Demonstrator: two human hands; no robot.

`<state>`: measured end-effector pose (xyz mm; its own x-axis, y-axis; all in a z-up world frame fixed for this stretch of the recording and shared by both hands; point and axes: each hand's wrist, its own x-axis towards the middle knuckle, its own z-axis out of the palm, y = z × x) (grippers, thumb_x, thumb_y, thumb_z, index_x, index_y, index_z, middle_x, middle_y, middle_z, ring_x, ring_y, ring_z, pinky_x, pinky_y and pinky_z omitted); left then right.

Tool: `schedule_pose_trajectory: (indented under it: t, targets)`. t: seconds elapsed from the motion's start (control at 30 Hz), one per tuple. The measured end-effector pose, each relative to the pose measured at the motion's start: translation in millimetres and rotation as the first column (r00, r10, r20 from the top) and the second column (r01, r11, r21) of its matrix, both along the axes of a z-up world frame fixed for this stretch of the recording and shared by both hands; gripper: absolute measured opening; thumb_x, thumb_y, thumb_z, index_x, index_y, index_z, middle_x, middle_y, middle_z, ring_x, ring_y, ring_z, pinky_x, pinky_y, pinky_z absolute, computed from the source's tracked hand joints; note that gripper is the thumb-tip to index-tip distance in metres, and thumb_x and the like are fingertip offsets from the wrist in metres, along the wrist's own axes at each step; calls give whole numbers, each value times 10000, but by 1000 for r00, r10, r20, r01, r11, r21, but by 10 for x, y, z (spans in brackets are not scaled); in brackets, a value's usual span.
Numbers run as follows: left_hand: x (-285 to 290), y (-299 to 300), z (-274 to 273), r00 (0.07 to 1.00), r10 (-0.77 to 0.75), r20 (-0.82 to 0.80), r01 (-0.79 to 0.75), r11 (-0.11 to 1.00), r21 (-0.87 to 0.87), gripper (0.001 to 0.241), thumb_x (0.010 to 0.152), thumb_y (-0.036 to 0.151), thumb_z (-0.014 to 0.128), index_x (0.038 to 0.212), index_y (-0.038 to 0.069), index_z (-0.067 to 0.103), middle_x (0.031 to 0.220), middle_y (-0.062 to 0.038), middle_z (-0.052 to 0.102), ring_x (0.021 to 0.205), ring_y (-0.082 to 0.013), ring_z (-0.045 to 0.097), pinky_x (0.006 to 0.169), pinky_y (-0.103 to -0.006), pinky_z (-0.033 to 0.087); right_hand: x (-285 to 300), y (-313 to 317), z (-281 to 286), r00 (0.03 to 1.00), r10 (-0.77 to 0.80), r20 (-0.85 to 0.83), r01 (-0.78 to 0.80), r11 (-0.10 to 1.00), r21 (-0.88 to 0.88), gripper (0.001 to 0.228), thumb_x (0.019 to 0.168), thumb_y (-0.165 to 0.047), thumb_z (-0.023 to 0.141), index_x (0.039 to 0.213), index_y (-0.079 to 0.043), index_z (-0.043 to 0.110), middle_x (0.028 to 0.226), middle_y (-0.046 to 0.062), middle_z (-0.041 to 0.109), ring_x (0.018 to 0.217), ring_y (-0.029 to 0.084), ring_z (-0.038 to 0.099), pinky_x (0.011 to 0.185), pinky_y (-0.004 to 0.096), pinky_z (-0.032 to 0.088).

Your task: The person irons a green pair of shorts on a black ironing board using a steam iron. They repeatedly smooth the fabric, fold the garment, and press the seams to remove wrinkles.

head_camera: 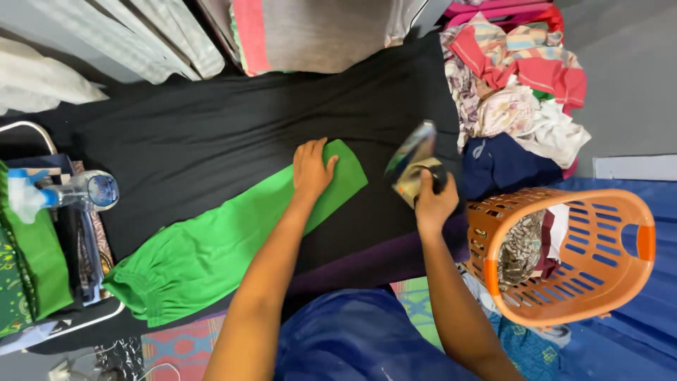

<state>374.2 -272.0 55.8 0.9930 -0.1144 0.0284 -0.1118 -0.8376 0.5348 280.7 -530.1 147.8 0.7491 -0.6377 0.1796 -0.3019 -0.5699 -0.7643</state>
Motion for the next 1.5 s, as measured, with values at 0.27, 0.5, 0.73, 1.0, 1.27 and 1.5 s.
schedule_pose_trajectory:
  t: [0.27, 0.5, 0.73, 1.0, 1.27, 1.5]
  targets:
    - [133, -186, -297, 975, 156, -156, -150, 988, 46, 330, 840, 460, 806, 1030, 237, 653, 926, 19, 637, 1007, -253, 645, 1142, -482, 371, -693, -95, -663, 947, -58, 317, 25, 994, 110, 166, 983, -189, 786, 873, -113, 687, 802, 58, 679, 811, 214, 669, 870, 348, 521]
    - [-126, -58, 257, 996, 34, -78, -49, 978, -204, 165, 850, 299, 830, 965, 272, 715, 927, 45, 652, 1022, -225, 648, 1216, -561, 246, -1229, 70, -734, 997, -64, 41, 50, 960, 276, 364, 1040, -179, 644, 1301, 45, 525, 1246, 268, 589, 1212, 341, 564, 1100, 494, 386]
    - [-390, 21, 382, 976, -43, 212, 110, 942, -316, 207, 806, 139, 873, 942, 253, 766, 930, 54, 712, 971, -189, 675, 1214, -500, 263, -1300, 319, -201, 990, -6, -138, 66, 897, 437, 740, 939, -122, 751, 1499, 6, 283, 1493, 319, 420, 1423, 413, 436, 1201, 530, 345]
    - [-559, 37, 436, 921, -46, 386, 187, 923, -336, 213, 757, 98, 898, 873, 208, 757, 894, 36, 717, 935, -199, 677, 1209, -511, 279, -1649, 786, -347, 932, 330, -153, -278, 918, 282, 123, 884, -123, 766, 1000, -161, 760, 946, 32, 775, 843, 237, 723, 734, 340, 580]
    - [-537, 68, 394, 898, -61, 435, 214, 925, -313, 182, 773, 121, 883, 888, 202, 768, 910, 30, 721, 945, -216, 676, 1188, -533, 314, -110, 1166, -99, 904, 420, 75, -421, 907, -13, 255, 848, -122, 828, 1075, -117, 714, 728, 31, 581, 625, 223, 585, 620, 349, 509]
    - [-474, 31, 476, 912, -40, 407, 183, 930, -318, 129, 802, 177, 872, 883, 211, 777, 908, 35, 731, 939, -206, 675, 1194, -549, 294, 117, 1032, -289, 890, 454, 44, -453, 891, -36, 167, 803, -79, 846, 913, -138, 735, 708, 4, 531, 640, 213, 610, 605, 324, 533]
